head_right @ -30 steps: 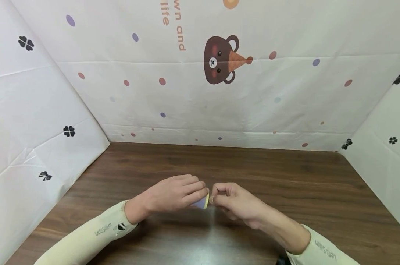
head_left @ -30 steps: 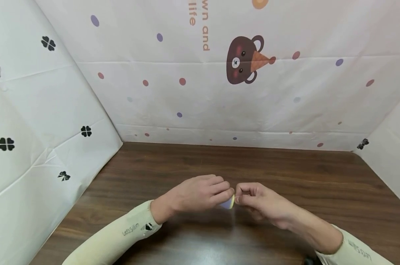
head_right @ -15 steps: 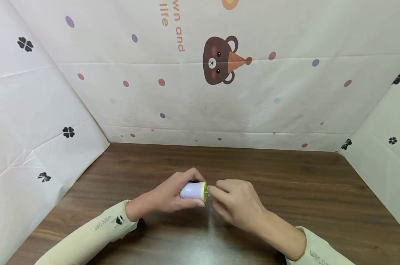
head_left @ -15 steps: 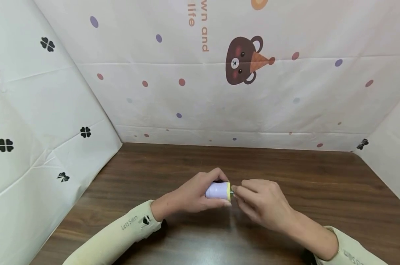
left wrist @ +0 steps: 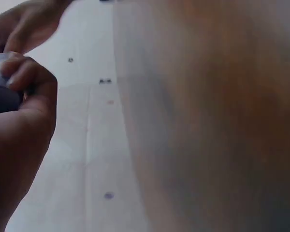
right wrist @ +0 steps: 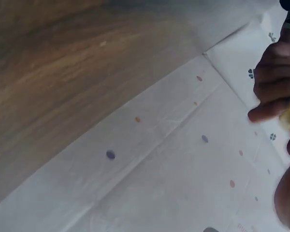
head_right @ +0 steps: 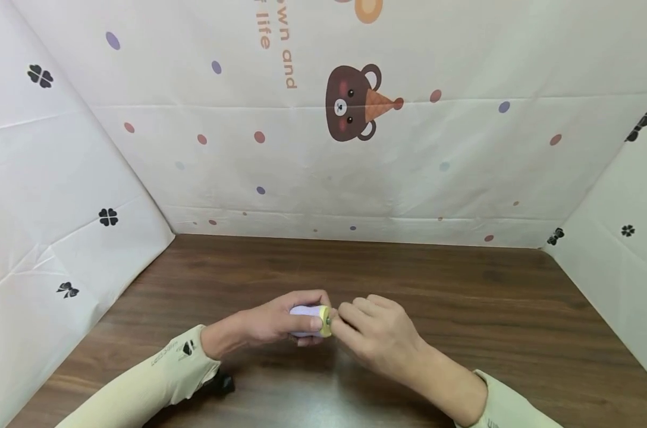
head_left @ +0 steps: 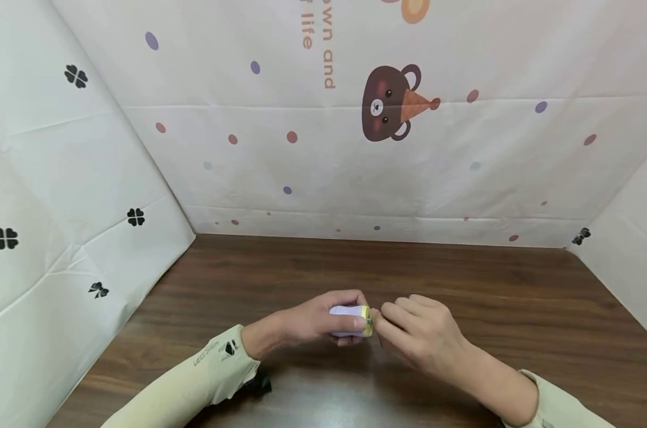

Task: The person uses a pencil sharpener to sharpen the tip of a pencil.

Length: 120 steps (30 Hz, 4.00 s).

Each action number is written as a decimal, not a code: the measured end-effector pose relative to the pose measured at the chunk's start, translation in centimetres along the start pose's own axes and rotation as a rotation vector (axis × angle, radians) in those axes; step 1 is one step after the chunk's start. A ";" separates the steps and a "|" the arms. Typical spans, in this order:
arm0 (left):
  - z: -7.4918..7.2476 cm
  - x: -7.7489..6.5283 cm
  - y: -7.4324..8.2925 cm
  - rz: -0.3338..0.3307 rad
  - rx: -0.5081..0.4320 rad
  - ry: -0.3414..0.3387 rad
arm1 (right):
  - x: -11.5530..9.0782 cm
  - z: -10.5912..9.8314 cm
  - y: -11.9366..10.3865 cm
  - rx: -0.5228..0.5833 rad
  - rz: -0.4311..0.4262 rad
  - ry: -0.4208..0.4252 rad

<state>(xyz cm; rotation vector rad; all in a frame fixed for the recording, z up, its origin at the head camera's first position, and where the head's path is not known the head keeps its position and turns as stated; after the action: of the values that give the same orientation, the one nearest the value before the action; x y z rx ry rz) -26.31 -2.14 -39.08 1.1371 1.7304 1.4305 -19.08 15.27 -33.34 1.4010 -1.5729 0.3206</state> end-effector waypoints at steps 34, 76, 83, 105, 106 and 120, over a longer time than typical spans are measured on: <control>-0.5 0.2 3.0 0.348 1.374 0.292 | -4.4 2.1 3.2 0.889 1.009 -0.211; 1.2 -1.0 4.5 0.862 2.026 0.325 | -4.9 2.2 2.0 1.786 1.523 -0.239; 0.1 -0.7 3.8 0.575 1.655 0.279 | -4.0 1.8 2.2 1.114 1.193 -0.303; 1.0 -0.6 1.5 -0.058 -0.206 -0.225 | 0.9 -0.8 -1.0 -0.252 -0.343 0.127; 1.1 -0.7 1.3 -0.095 -0.269 -0.246 | 0.8 -0.7 -1.1 -0.246 -0.336 0.117; -0.4 -0.9 3.3 0.229 0.918 0.171 | -1.3 0.9 0.3 0.382 0.535 -0.146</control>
<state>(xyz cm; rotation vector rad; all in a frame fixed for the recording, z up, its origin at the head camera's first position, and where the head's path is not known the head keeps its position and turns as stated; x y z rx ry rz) -25.46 -2.94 -35.83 1.7452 2.5534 0.8330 -19.89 15.50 -34.70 1.2775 -2.0784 0.8928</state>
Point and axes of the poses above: each hand's wrist, its own x-axis towards the middle knuckle, its own z-axis out of the palm, y = z × x, the point moved 4 cm from there along x, towards the middle knuckle, and after that the axes turned 10 degrees about x, right-handed, at the moved point
